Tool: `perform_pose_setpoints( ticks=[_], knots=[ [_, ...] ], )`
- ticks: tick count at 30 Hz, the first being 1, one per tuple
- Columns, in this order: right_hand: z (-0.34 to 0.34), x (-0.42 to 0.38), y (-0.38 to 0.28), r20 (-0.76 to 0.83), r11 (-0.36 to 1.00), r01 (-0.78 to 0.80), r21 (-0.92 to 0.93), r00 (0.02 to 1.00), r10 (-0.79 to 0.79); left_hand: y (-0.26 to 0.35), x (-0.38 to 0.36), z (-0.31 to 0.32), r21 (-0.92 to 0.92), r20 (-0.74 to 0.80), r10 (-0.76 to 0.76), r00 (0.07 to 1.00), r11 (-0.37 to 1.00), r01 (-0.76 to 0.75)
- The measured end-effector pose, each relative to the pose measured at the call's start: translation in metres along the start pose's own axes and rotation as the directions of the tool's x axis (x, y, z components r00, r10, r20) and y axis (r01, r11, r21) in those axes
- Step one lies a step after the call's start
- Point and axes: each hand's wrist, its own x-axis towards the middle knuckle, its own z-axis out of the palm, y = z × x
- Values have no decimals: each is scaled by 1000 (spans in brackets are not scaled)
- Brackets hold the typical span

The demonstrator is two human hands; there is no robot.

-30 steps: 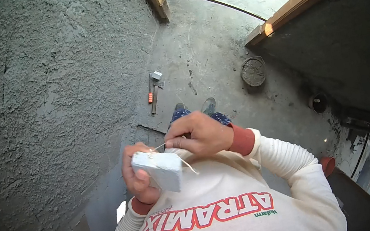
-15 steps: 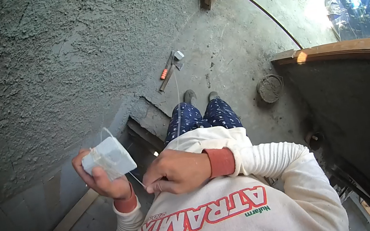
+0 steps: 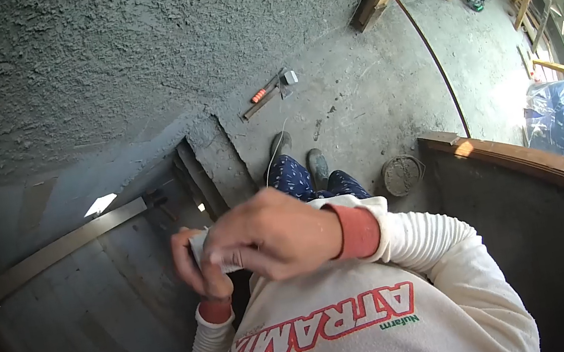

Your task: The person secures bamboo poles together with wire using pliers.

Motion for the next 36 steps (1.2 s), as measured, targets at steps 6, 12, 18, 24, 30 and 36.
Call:
perform_pose_setpoints(
  ticks=[6, 12, 18, 24, 30, 36],
  knots=[
    [34, -38, 19, 364, 988, -151, -38, 919, 154, 43, -15, 9, -342, -490, -82, 868, 934, -105],
    [-3, 4, -6, 133, 997, -62, -54, 989, 69, 39, -47, 1, -106, -111, -61, 992, 993, 49],
    [57, -28, -5, 514, 987, -64, 144, 857, -20, 51, -13, -11, -242, -643, -161, 749, 970, 0],
    [34, 7, 4, 298, 1000, 5, -3, 955, -4, 57, -61, -14, -96, -283, -51, 958, 995, 24],
    [68, -15, -12, 552, 986, -49, 161, 832, -49, 34, -43, -32, -75, -636, -85, 767, 996, 47],
    [58, 4, 22, 343, 999, -36, -29, 938, 44, 62, -75, -22, -469, -367, -151, 918, 882, -42]
  ],
)
